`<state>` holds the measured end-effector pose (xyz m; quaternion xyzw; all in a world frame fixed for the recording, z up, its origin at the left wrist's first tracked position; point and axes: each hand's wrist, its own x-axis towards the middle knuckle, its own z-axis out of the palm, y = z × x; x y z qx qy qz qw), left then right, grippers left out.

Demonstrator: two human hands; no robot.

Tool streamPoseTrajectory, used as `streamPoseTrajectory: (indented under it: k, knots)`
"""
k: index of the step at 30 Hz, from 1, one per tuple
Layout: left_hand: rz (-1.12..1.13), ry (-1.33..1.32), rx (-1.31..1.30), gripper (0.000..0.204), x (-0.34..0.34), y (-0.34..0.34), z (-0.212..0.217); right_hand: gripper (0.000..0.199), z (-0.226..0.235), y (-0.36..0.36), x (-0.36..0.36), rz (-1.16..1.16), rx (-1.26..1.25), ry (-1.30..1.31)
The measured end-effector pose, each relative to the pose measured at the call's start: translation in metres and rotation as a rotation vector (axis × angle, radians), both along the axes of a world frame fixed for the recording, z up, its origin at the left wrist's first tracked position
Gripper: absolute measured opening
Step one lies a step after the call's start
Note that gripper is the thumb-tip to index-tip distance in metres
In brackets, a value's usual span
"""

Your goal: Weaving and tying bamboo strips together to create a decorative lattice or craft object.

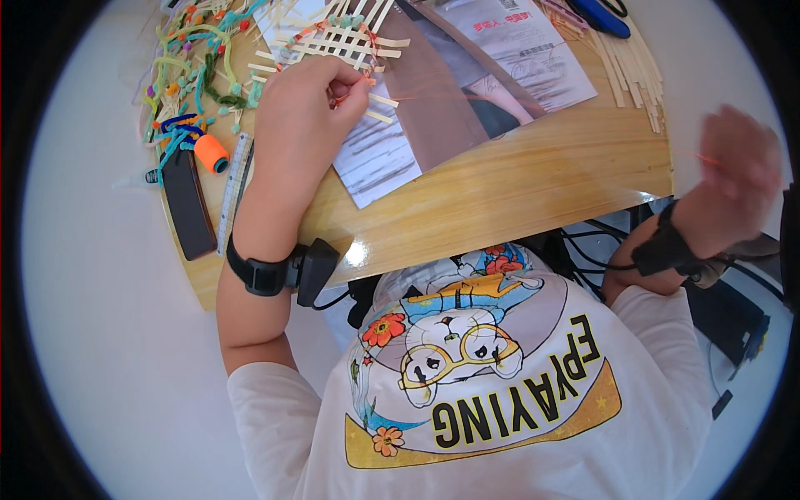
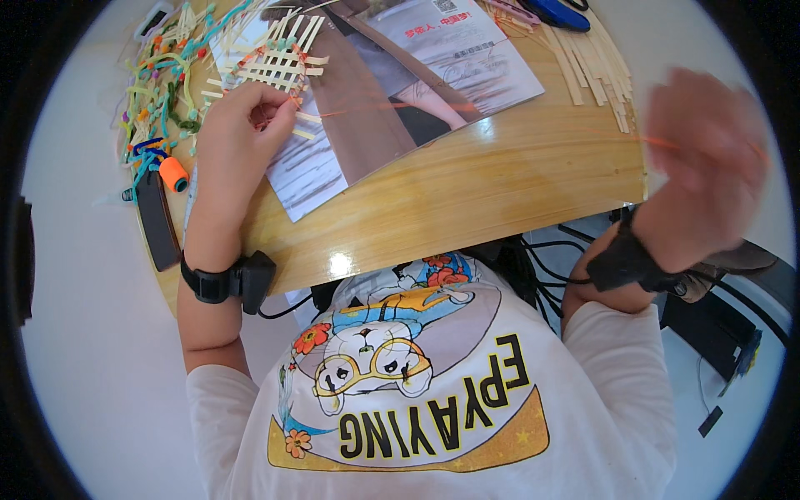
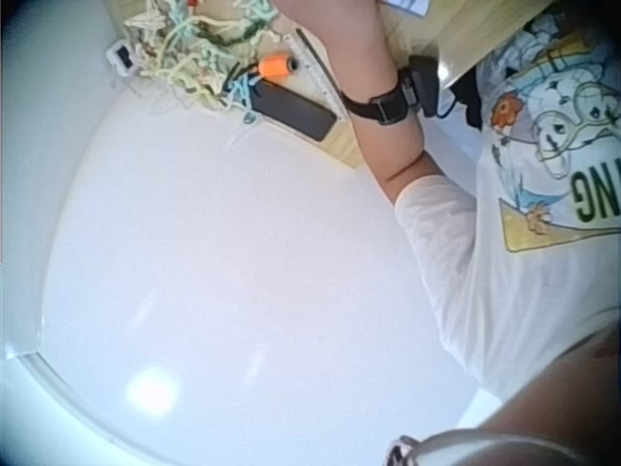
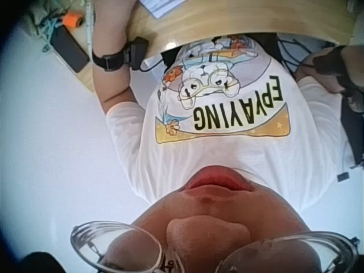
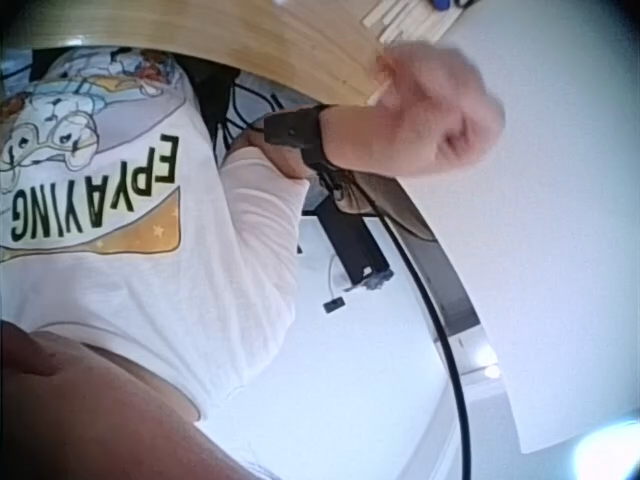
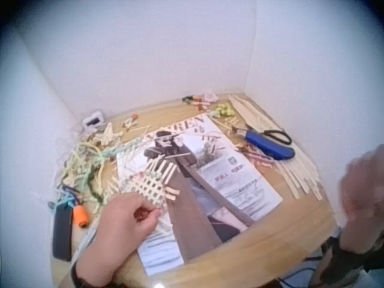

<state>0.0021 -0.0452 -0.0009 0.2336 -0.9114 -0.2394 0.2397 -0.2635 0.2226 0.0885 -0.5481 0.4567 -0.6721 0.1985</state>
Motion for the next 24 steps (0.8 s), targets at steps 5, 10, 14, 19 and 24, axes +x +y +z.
streamPoseTrajectory:
  k: [5, 10, 14, 19, 24]
  knots:
    - [0.083, 0.070, 0.324, 0.012, 0.008, 0.014, 0.012, 0.009, -0.030, -0.090, 0.083, -0.065, 0.322, 0.227]
    - [0.023, 0.174, 0.394, 0.013, 0.003, 0.025, 0.023, 0.017, -0.058, -0.124, 0.096, -0.129, 0.354, 0.516]
    - [-0.008, 0.189, 0.389, 0.013, 0.005, 0.028, 0.024, 0.014, -0.065, -0.128, 0.102, -0.083, 0.504, 0.196]
    - [-0.012, 0.201, 0.410, 0.012, 0.006, 0.028, 0.020, 0.017, -0.075, -0.128, 0.109, -0.103, 0.509, 0.027]
    - [-0.015, 0.181, 0.386, 0.012, 0.004, 0.031, 0.021, 0.018, -0.086, -0.128, 0.109, -0.129, 0.493, 0.092]
